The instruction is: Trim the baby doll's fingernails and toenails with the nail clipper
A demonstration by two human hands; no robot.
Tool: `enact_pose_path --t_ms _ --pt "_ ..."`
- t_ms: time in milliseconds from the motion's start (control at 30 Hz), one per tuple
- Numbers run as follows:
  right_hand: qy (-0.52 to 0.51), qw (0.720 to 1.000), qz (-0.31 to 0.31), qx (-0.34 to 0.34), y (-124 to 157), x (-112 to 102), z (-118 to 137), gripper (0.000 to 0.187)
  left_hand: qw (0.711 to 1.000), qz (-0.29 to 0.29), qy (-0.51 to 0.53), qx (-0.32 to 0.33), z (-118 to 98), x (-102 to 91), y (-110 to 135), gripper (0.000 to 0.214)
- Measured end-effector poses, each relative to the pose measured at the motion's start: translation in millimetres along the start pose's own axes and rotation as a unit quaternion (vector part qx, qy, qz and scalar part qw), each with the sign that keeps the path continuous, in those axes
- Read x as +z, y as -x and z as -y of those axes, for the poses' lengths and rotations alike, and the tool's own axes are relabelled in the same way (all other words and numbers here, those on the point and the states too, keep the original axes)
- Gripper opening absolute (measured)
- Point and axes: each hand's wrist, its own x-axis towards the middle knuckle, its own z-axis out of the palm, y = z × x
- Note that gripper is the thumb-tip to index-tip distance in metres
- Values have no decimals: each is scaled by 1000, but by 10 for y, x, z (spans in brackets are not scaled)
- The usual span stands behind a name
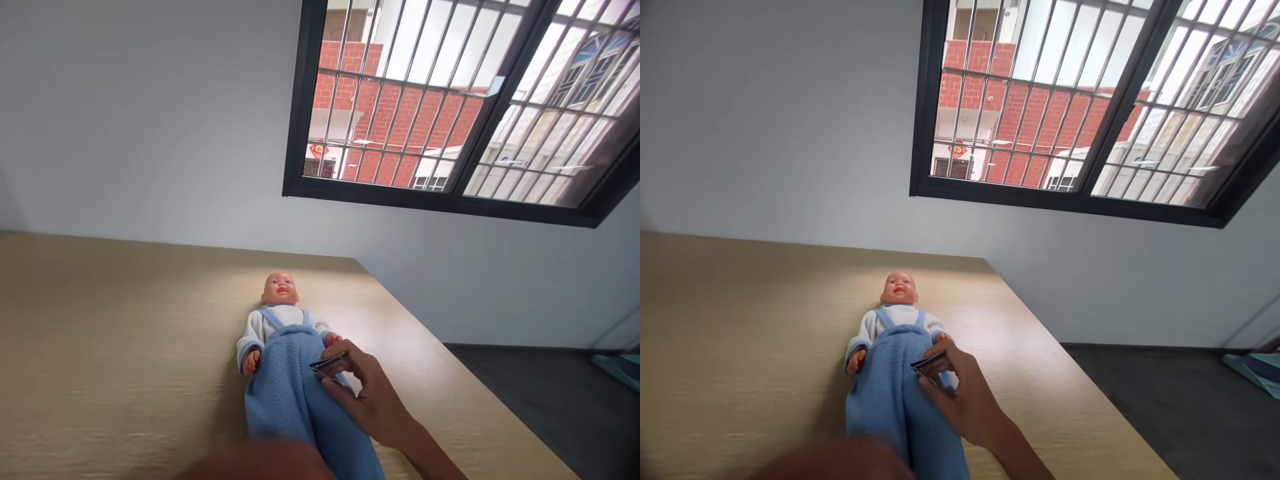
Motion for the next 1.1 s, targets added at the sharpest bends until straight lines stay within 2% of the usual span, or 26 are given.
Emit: enact_pose_path --t_ms 100,167,233,300,400,500,633,767,833,967,1100 --pt "28 999 26 -16 -1 -23 26 13 999 -29 26 -36 319 -323 58 15" --pt "44 998 39 -27 2 -38 55 14 983 -137 28 -119 582 -420 145 18" --pt "64 996 47 -30 3 -45 81 15 978 -171 8 -122 824 -378 251 33" --pt "82 994 67 -20 -5 -43 97 20 976 -186 -6 -113 1013 -231 357 46" --pt "91 989 113 1 -34 -25 105 22 974 -199 -20 -104 1175 23 485 49" --pt "80 988 132 21 -53 -10 106 14 974 -203 -20 -101 1235 149 576 46" --pt "21 990 127 64 -98 -26 134 15 974 -200 -5 -106 1288 158 646 51" --pt "-62 989 126 49 -368 -9 200 20 960 -233 33 -150 1327 179 599 51" --pt "-85 987 130 30 -592 73 202 23 940 -278 55 -188 1312 209 532 47" --pt "-118 990 76 -13 -970 377 78 31 903 -349 95 -232 1227 296 426 33" --pt "-101 993 18 -53 -957 625 -113 21 892 -371 113 -234 1166 381 458 28"
